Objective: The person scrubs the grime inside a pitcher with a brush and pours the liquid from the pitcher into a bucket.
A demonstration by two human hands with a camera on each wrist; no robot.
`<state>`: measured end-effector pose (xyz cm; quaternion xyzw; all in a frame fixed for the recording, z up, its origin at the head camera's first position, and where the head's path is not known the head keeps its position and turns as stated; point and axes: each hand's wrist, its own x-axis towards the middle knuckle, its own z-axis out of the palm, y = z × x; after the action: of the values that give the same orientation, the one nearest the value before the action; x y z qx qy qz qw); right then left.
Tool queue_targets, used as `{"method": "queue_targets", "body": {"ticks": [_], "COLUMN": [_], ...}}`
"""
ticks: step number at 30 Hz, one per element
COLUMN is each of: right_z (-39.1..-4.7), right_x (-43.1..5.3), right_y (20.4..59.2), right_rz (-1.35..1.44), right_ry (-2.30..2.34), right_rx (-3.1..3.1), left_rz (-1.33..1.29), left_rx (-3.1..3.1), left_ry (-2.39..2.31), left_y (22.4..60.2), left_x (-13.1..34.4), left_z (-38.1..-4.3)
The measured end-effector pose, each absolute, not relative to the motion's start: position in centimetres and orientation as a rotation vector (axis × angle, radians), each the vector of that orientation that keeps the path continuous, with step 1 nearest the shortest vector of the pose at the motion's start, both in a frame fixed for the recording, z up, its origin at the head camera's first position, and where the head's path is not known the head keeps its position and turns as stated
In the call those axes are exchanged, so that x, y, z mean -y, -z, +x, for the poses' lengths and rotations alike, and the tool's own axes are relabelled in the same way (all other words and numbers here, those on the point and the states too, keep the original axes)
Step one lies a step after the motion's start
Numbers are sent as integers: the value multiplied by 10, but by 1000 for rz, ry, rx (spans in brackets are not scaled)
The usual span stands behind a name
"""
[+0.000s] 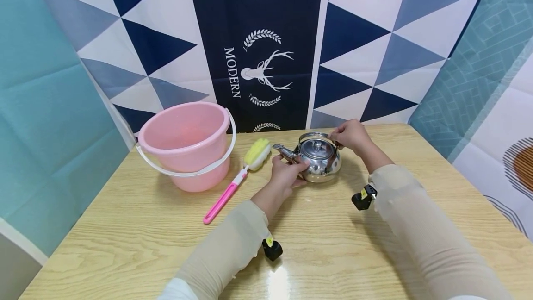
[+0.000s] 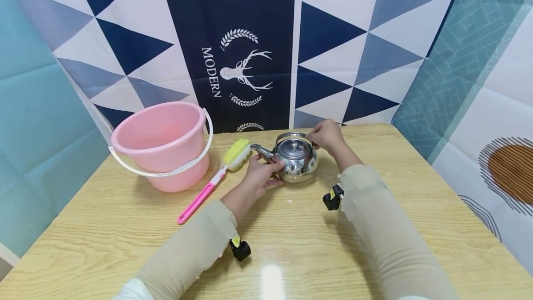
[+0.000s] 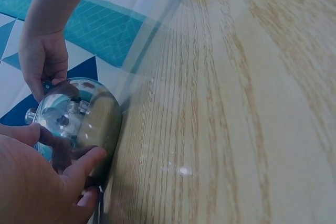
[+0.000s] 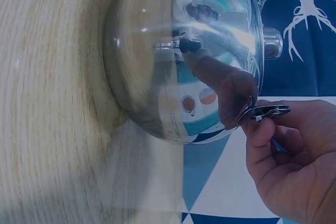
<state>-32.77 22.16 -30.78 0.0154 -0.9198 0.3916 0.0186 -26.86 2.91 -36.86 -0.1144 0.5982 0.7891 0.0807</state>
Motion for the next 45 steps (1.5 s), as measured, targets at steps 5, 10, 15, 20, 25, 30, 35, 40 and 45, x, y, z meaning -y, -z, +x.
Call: {"method": "queue_targets", "body": {"ticks": [5, 10, 15, 20, 25, 30, 35, 40, 45], "right_z": [-329, -330, -330, -327, -323, -317, -309, -300, -292], "right_x": [-222, -222, -222, -222, -222, -222, -224, -228, -234], "right_y": [309, 311, 312, 315, 319, 322, 321, 320, 322], "right_rz": [48, 20, 17, 32, 54, 44, 24, 65, 100], "right_ry": [-1188, -1200, -1217, -1238, -1228, -1306, -1387, -1470, -1455], "right_rx": [2874, 2874, 2873, 2836, 2812, 2788, 2743, 2690, 2701], "left_rz": [-326, -330, -319, -315, -322, -343, -355, -374, -356], "left_rx": [-1797, -1801, -1799, -1801, -1795, -1760, -1722, -1776, -1860], "left_ry": [-2351, -2343, -2354, -2353, -2345, -2361, -2370, -2319, -2241], "left_y": [369, 369, 369, 369, 369, 369, 366, 362, 359], "left_x": [-28, -28, -29, -29, -29, -28, -25, -19, -13], "left_z": [-268, -267, -267, -266, -266, -265, -263, -259, -254]}}
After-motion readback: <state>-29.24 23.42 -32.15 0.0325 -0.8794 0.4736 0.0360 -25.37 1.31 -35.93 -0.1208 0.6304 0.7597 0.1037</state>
